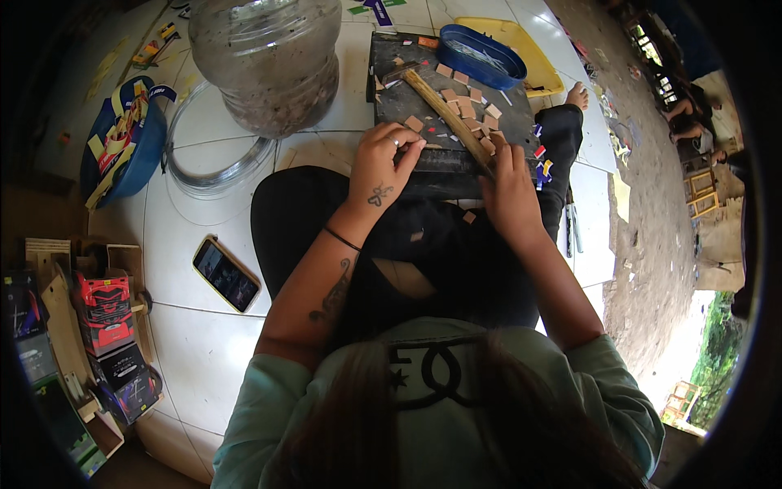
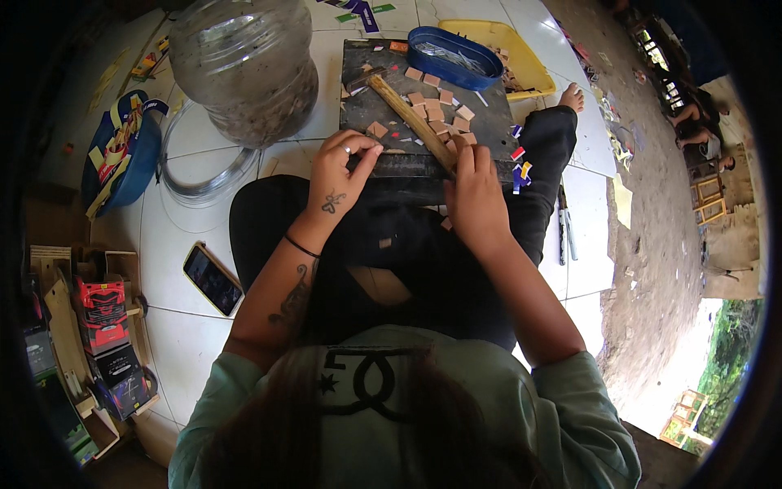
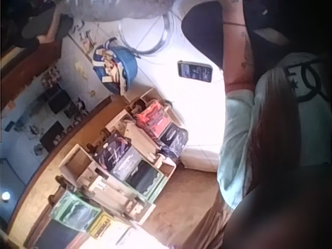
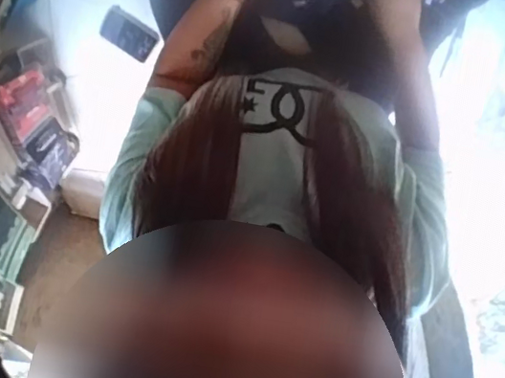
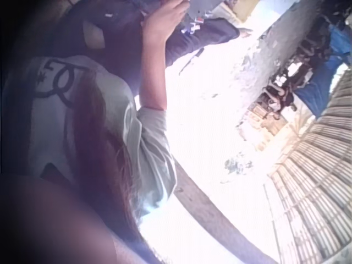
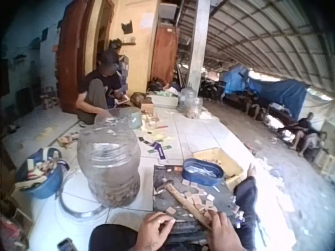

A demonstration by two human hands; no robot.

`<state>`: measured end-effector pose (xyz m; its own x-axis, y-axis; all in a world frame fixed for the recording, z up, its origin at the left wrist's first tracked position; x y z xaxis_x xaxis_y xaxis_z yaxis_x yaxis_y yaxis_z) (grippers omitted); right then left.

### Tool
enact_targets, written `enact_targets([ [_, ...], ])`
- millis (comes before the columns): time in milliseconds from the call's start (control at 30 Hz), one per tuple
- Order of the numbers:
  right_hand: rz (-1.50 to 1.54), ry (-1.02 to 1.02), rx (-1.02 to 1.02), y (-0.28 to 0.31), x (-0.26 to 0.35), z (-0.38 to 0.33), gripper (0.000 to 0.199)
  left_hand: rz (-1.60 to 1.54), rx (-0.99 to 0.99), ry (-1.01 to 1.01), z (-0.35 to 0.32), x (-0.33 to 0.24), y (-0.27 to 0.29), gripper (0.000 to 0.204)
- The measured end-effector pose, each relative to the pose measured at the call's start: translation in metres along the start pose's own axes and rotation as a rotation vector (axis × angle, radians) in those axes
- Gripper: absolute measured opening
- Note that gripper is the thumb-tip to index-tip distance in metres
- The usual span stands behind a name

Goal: The person sits on the floor and assembles small rectangular firework units. They place a small metal component into each unit, then use a wooden mallet to tap it into place. The person repeats this process for multiple units, placing the finished ones into a yellow tray.

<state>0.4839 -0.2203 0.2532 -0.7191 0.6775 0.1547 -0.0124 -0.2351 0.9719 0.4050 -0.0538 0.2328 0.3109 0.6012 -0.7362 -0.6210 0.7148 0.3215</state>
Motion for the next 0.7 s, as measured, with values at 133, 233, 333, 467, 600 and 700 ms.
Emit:
enact_targets([
  [133, 0.286, 0.232, -0.235, 0.040, 0.021, -0.002, 0.055, 0.025, 0.078, 0.001, 0.001, -0.021, 0.001, 0.005],
  [233, 0.947, 0.152, -0.038, 0.017, 0.025, 0.007, 0.028, 0.112, 0.221, -0.114, -0.005, -0.054, -0.014, 0.006],
  [333, 0.922, 0.171, 0.071, 0.001, 0.034, 0.005, 0.019, 0.111, 0.203, -0.136, -0.008, -0.067, -0.010, 0.008],
  [467, 1.270, -0.019, 0.008, -0.016, 0.015, -0.009, 0.013, 0.002, 0.280, -0.042, -0.028, -0.057, -0.018, 0.012],
  [600, 1.358, -0.073, -0.142, 0.007, -0.015, -0.022, 0.016, 0.092, 0.743, -0.140, -0.094, -0.050, -0.069, 0.011],
  [700, 1.365, -0.127, -0.190, 0.023, -0.030, -0.029, 0.016, 0.066, 1.285, -0.099, -0.182, -0.032, -0.131, 0.011],
])
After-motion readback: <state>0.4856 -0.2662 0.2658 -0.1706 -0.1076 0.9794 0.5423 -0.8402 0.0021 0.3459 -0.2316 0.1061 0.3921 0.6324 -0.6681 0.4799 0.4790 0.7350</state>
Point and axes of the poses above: each hand's wrist, its own z-axis towards the middle knuckle, its own y-axis out of the back of the hand, x = y × z, the point moved 10 cm from there along z, towards the middle knuckle, and after that the axes turned 3 degrees about x, right-handed, at the moved point
